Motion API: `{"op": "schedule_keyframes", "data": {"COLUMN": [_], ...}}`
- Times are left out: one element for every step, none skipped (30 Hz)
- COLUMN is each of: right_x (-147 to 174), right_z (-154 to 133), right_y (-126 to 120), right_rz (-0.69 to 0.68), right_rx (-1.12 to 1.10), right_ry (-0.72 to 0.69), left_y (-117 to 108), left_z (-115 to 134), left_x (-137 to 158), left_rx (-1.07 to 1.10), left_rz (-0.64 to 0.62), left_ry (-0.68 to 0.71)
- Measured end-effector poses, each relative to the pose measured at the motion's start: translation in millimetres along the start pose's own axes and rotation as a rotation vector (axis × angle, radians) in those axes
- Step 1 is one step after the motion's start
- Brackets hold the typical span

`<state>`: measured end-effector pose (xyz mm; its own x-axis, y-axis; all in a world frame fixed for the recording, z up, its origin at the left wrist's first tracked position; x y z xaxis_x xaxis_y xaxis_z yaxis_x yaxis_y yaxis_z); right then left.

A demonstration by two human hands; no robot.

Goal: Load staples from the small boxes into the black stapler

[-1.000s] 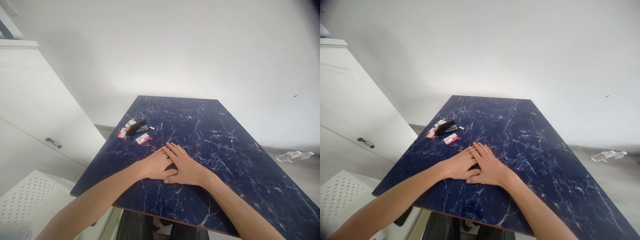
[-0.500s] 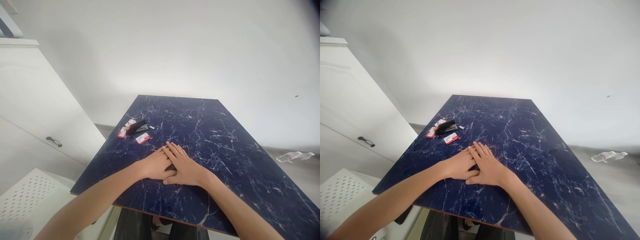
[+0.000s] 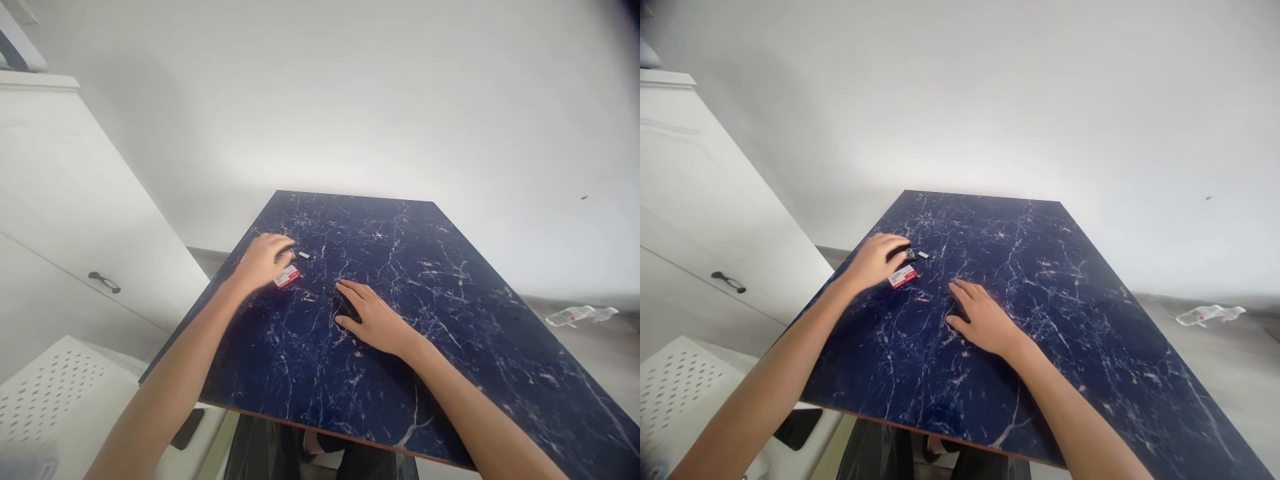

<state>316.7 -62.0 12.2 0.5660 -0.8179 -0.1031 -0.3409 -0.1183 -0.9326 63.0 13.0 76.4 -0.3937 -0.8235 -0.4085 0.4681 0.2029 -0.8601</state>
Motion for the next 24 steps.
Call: {"op": "schedule_keyframes", "data": {"right_x": [-0.6,-1.2,-2.0,-3.4,-5.8,-9.7,-15.7,-24.1,-35.1,-48.5,-64.2,-81.4,-99.4,-117.3,-134.2,-149.4,-162.1,-172.0,-178.7,-182.2,-182.9,-181.1,-177.4,-172.6], "right_z": [-0.1,-0.8,-1.9,-3.0,-3.9,-4.3,-4.7,-5.6,-7.2,-9.6,-13.1,-15.7,-16.9,-17.0,-18.1,-18.7,-18.4,-17.7,-16.3,-14.5,-12.3,-10.0,-7.5,-5.1], "right_y": [-0.4,-0.5,-0.6,-0.5,-0.5,-0.5,-0.7,-1.0,-1.3,-1.6,-1.3,-1.4,-1.3,-0.3,0.8,2.5,4.8,7.6,10.4,12.8,14.5,15.3,15.2,14.6], "right_rz": [0.016,0.032,0.047,0.062,0.076,0.091,0.106,0.118,0.130,0.137,0.136,0.141,0.148,0.145,0.148,0.147,0.143,0.132,0.122,0.113,0.109,0.111,0.117,0.126], "right_rx": [0.007,0.012,0.016,0.017,0.017,0.015,0.013,0.014,0.020,0.031,0.044,0.060,0.072,0.077,0.081,0.084,0.083,0.079,0.072,0.061,0.046,0.025,-0.001,-0.034], "right_ry": [-0.015,-0.031,-0.046,-0.055,-0.055,-0.044,-0.025,-0.009,0.004,0.011,0.006,0.018,0.054,0.101,0.124,0.142,0.162,0.173,0.182,0.190,0.196,0.203,0.212,0.221], "left_y": [-10.6,-17.8,-21.1,-22.3,-22.2,-21.3,-20.5,-20.1,-20.1,-20.6,-22.1,-25.1,-29.2,-33.5,-36.6,-37.1,-33.6,-25.1,-13.1,-1.0,10.7,20.9,28.7,34.2], "left_z": [-22.4,-41.8,-58.0,-70.3,-79.1,-85.0,-88.6,-90.4,-90.8,-89.7,-87.3,-83.5,-78.2,-71.2,-62.6,-52.8,-42.3,-32.0,-22.9,-16.2,-11.3,-8.0,-6.2,-5.2], "left_x": [0.5,2.7,6.1,10.2,14.6,18.6,21.6,23.5,24.1,23.7,22.5,20.5,18.4,16.4,15.0,14.1,13.6,13.5,14.1,15.1,16.2,17.2,17.7,17.9], "left_rx": [-0.035,-0.029,0.007,0.039,0.072,0.097,0.113,0.120,0.119,0.109,0.089,0.058,0.021,-0.009,-0.026,-0.035,-0.025,-0.013,-0.020,-0.054,-0.088,-0.110,-0.121,-0.121], "left_rz": [0.017,-0.001,-0.057,-0.119,-0.177,-0.223,-0.251,-0.261,-0.261,-0.254,-0.237,-0.202,-0.150,-0.087,-0.030,0.010,0.016,-0.028,-0.103,-0.162,-0.211,-0.244,-0.260,-0.268], "left_ry": [-0.082,-0.144,-0.198,-0.236,-0.266,-0.290,-0.310,-0.324,-0.331,-0.327,-0.312,-0.289,-0.262,-0.232,-0.199,-0.165,-0.130,-0.098,-0.074,-0.069,-0.066,-0.064,-0.061,-0.053]}}
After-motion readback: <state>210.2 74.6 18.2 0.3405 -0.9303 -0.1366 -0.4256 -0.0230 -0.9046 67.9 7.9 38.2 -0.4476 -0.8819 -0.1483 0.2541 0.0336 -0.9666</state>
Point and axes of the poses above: each hand's wrist, its own x-axis away from the middle knuckle, its own y-axis out of the palm, z = x × y, the point moved 6 cm from there along -x, towards the middle knuckle, and after that the axes turned 4 degrees about x, right-handed, at the moved point
